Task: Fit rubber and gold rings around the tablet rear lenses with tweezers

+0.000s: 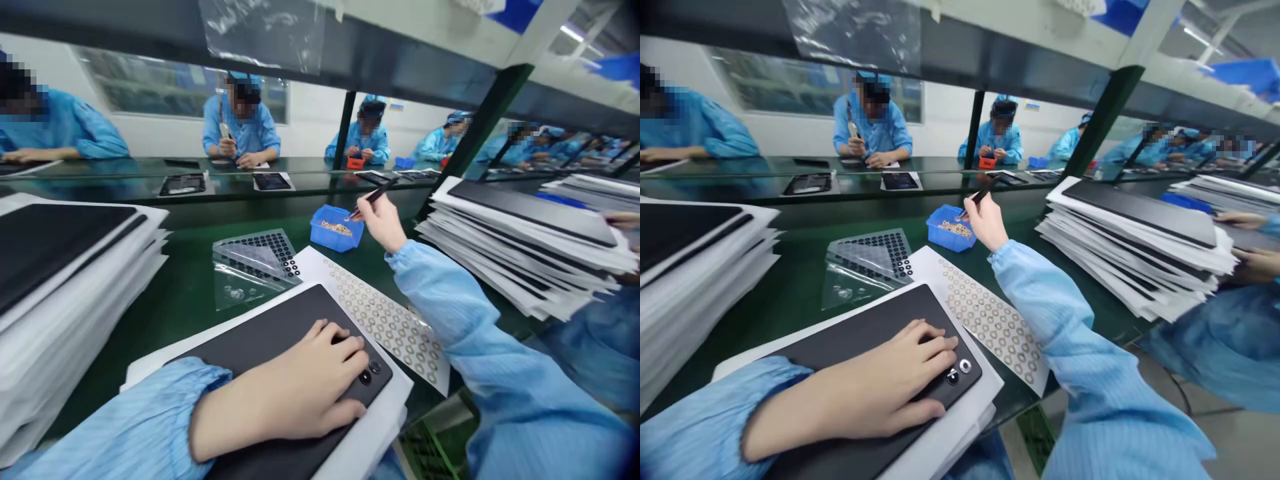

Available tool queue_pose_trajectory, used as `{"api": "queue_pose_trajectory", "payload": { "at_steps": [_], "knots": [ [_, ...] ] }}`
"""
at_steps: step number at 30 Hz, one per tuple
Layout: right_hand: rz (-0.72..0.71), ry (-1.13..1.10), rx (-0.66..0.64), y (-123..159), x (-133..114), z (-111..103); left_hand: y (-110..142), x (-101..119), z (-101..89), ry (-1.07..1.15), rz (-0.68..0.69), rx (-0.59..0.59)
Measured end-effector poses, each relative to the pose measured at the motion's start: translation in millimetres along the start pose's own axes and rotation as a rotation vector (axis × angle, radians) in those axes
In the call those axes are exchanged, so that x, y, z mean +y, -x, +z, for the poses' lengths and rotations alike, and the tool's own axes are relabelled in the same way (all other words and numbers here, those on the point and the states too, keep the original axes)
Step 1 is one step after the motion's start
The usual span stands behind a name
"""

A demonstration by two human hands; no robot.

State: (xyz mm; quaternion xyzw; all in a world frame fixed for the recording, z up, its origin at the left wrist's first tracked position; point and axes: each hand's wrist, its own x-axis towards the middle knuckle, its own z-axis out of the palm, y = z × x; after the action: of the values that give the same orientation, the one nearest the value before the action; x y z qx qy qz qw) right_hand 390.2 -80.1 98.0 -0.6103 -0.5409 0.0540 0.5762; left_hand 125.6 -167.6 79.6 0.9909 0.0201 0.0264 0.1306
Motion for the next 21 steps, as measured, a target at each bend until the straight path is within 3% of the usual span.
{"api": "queue_pose_trajectory", "payload": {
  "at_steps": [3, 6, 10, 13, 17, 21],
  "knots": [
    [0.085, 0.112, -0.104, -27, 23, 20, 2, -4, 2.1, -0.031, 0.036, 0.037],
    [0.098, 0.166, -0.143, -31, 30, 24, 6, -5, 2.1, -0.073, 0.09, 0.057],
    [0.053, 0.25, -0.189, -30, 21, 19, 14, -7, -6.3, -0.122, 0.067, 0.088],
    [-0.011, 0.308, -0.194, -32, 8, 19, 26, -28, -15.9, -0.037, -0.01, 0.081],
    [-0.108, 0.306, -0.268, -25, -13, 41, 61, -94, -23.1, 0.035, -0.465, 0.277],
    [-0.284, 0.274, -0.471, 2, -39, 91, 102, -165, -18.3, -0.022, -0.926, 0.444]
  ]
}}
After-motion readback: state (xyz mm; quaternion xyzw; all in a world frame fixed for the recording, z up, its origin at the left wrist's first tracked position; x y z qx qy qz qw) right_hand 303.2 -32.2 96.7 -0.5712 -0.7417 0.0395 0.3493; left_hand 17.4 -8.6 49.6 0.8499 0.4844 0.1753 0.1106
